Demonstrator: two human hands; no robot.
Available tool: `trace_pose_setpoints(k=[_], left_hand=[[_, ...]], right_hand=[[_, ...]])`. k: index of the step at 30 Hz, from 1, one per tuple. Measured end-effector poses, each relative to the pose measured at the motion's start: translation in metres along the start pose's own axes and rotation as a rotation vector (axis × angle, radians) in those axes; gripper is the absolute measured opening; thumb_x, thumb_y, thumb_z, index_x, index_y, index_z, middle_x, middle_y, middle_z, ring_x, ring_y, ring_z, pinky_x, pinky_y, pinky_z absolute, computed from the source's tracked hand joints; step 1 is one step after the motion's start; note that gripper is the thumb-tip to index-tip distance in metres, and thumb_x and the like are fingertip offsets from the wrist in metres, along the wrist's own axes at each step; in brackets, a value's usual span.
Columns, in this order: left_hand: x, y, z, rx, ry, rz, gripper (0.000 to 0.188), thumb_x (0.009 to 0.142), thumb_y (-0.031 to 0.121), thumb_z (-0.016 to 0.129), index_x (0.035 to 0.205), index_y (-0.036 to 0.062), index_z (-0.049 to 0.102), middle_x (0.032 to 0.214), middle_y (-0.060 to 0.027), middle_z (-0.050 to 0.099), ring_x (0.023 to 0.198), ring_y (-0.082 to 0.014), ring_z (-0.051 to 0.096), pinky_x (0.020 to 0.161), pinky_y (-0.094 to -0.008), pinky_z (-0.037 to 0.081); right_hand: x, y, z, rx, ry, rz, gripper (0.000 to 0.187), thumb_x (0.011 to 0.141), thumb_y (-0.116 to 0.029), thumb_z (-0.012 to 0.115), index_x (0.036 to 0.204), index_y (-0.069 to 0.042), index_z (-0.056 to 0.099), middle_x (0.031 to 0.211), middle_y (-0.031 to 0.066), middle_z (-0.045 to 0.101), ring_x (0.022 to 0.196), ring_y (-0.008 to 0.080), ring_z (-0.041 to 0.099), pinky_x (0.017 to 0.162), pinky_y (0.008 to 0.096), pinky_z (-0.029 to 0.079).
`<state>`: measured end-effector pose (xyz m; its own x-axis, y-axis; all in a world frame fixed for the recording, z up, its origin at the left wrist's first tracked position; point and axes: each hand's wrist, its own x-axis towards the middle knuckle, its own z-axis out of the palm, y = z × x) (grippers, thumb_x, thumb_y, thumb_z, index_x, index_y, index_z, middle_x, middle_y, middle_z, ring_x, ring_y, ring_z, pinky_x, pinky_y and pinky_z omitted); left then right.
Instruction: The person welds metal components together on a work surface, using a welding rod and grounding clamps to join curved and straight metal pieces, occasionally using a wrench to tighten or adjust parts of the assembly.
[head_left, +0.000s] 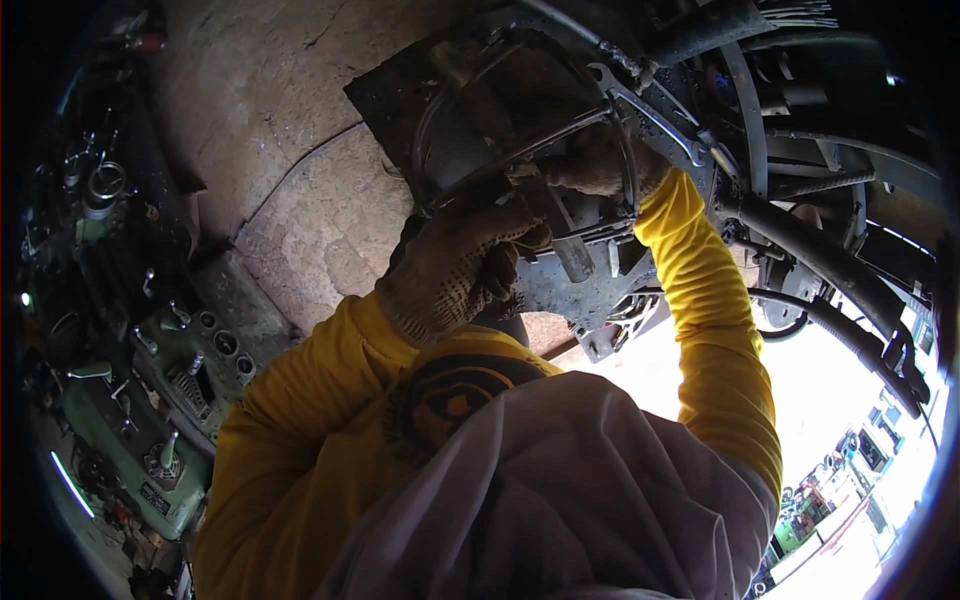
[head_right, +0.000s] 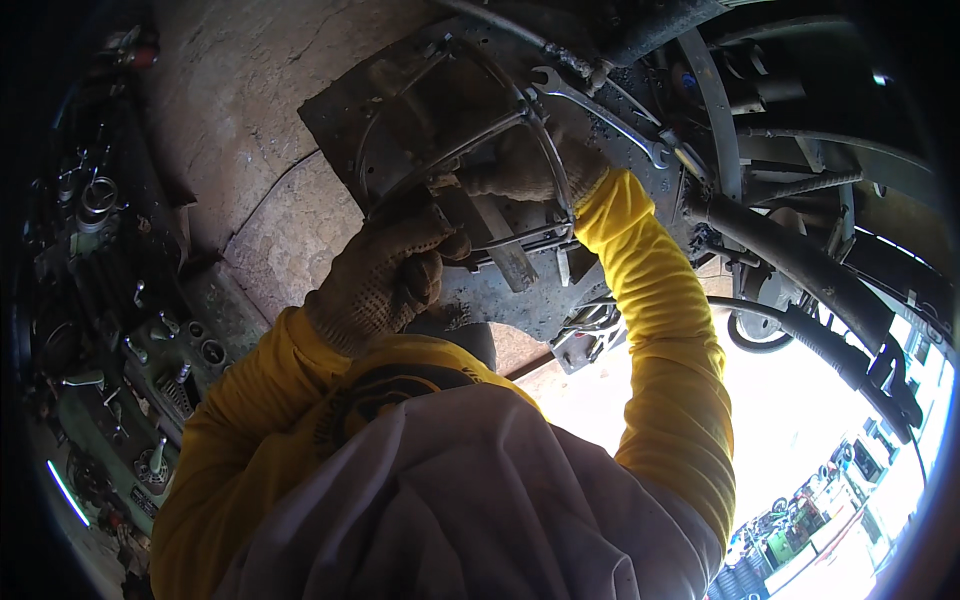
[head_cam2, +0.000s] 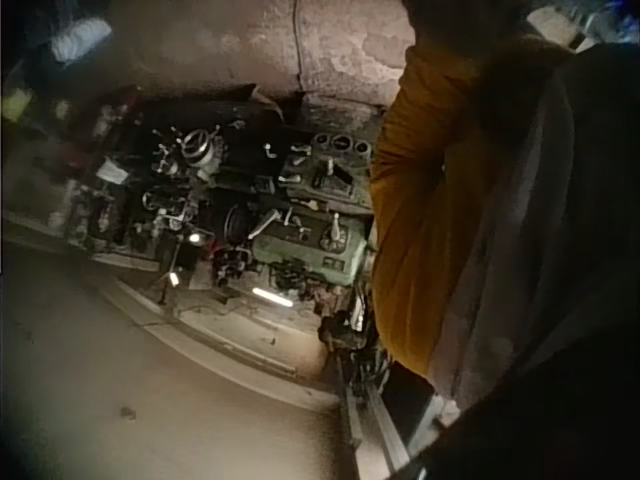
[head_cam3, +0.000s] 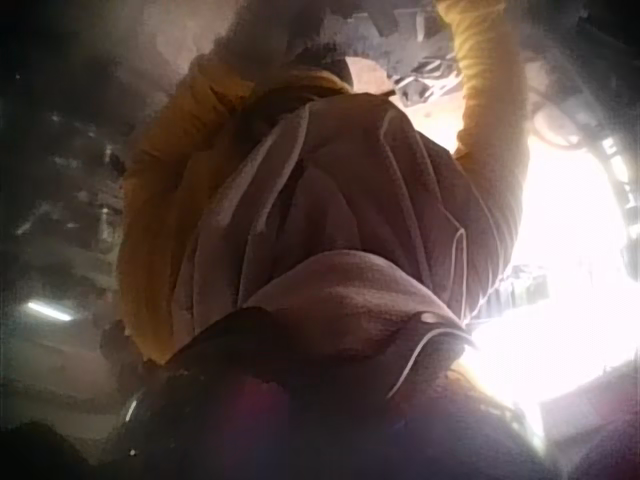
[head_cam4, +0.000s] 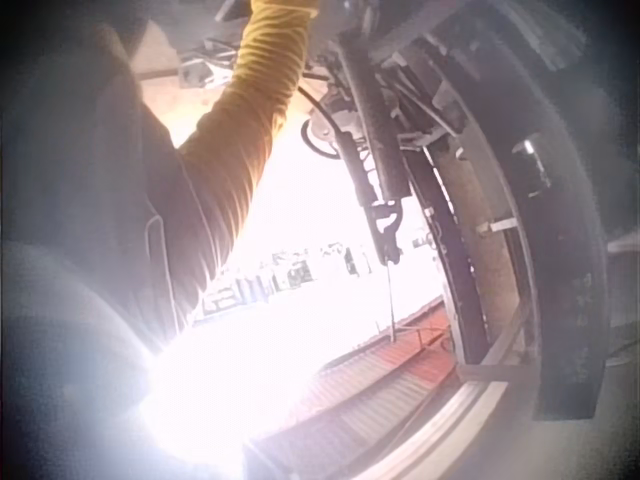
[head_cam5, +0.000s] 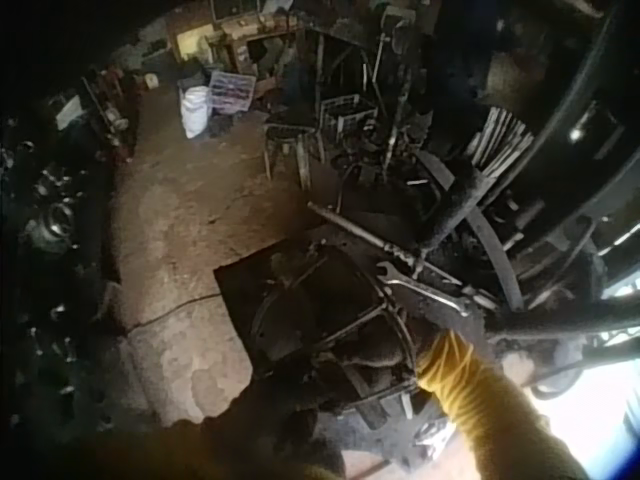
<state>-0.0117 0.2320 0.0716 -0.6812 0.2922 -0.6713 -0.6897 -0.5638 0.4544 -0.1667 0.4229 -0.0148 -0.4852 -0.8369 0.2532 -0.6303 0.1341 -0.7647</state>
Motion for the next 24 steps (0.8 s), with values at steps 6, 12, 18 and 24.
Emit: trace_pose_setpoints(k=[6,12,18,24], left_hand=[[-0.002,-0.004,0.001,0.005,-0.005,0.030,0.023,0.095,0.029,0.072,0.111,0.0129,0.069,0.090,0.0009,0.065,0.064,-0.0035,0.053,0.056,-0.0188,0.044],[0.001,-0.007,0.000,-0.013,-0.028,0.037,0.024,0.095,0.029,0.073,0.112,0.0135,0.069,0.095,0.0002,0.068,0.065,-0.0030,0.054,0.056,-0.0187,0.045],[0.000,-0.003,-0.001,0.017,-0.028,0.016,0.023,0.094,0.027,0.073,0.112,0.0136,0.069,0.094,-0.0010,0.068,0.063,-0.0025,0.054,0.055,-0.0183,0.044],[-0.001,-0.003,0.005,-0.017,0.015,0.032,0.023,0.094,0.024,0.073,0.114,0.0142,0.068,0.093,-0.0003,0.068,0.060,-0.0018,0.051,0.054,-0.0182,0.043]], right_hand=[[0.001,0.001,0.002,0.095,-0.036,0.089,0.041,0.087,-0.032,0.083,0.121,-0.012,0.072,0.118,0.0096,0.073,0.106,0.0258,0.070,0.091,0.0384,0.058],[0.002,-0.007,-0.004,0.052,0.031,0.033,0.037,0.088,-0.027,0.082,0.118,-0.008,0.071,0.116,0.0089,0.073,0.102,0.0217,0.070,0.088,0.0355,0.059],[0.007,-0.013,-0.008,0.048,-0.049,0.064,0.036,0.088,-0.026,0.083,0.117,-0.008,0.072,0.116,0.0091,0.072,0.101,0.0233,0.070,0.090,0.0358,0.059],[-0.001,0.000,0.001,0.008,0.032,0.061,0.035,0.089,-0.027,0.082,0.117,-0.008,0.072,0.115,0.0084,0.072,0.099,0.0236,0.070,0.090,0.0359,0.058]])
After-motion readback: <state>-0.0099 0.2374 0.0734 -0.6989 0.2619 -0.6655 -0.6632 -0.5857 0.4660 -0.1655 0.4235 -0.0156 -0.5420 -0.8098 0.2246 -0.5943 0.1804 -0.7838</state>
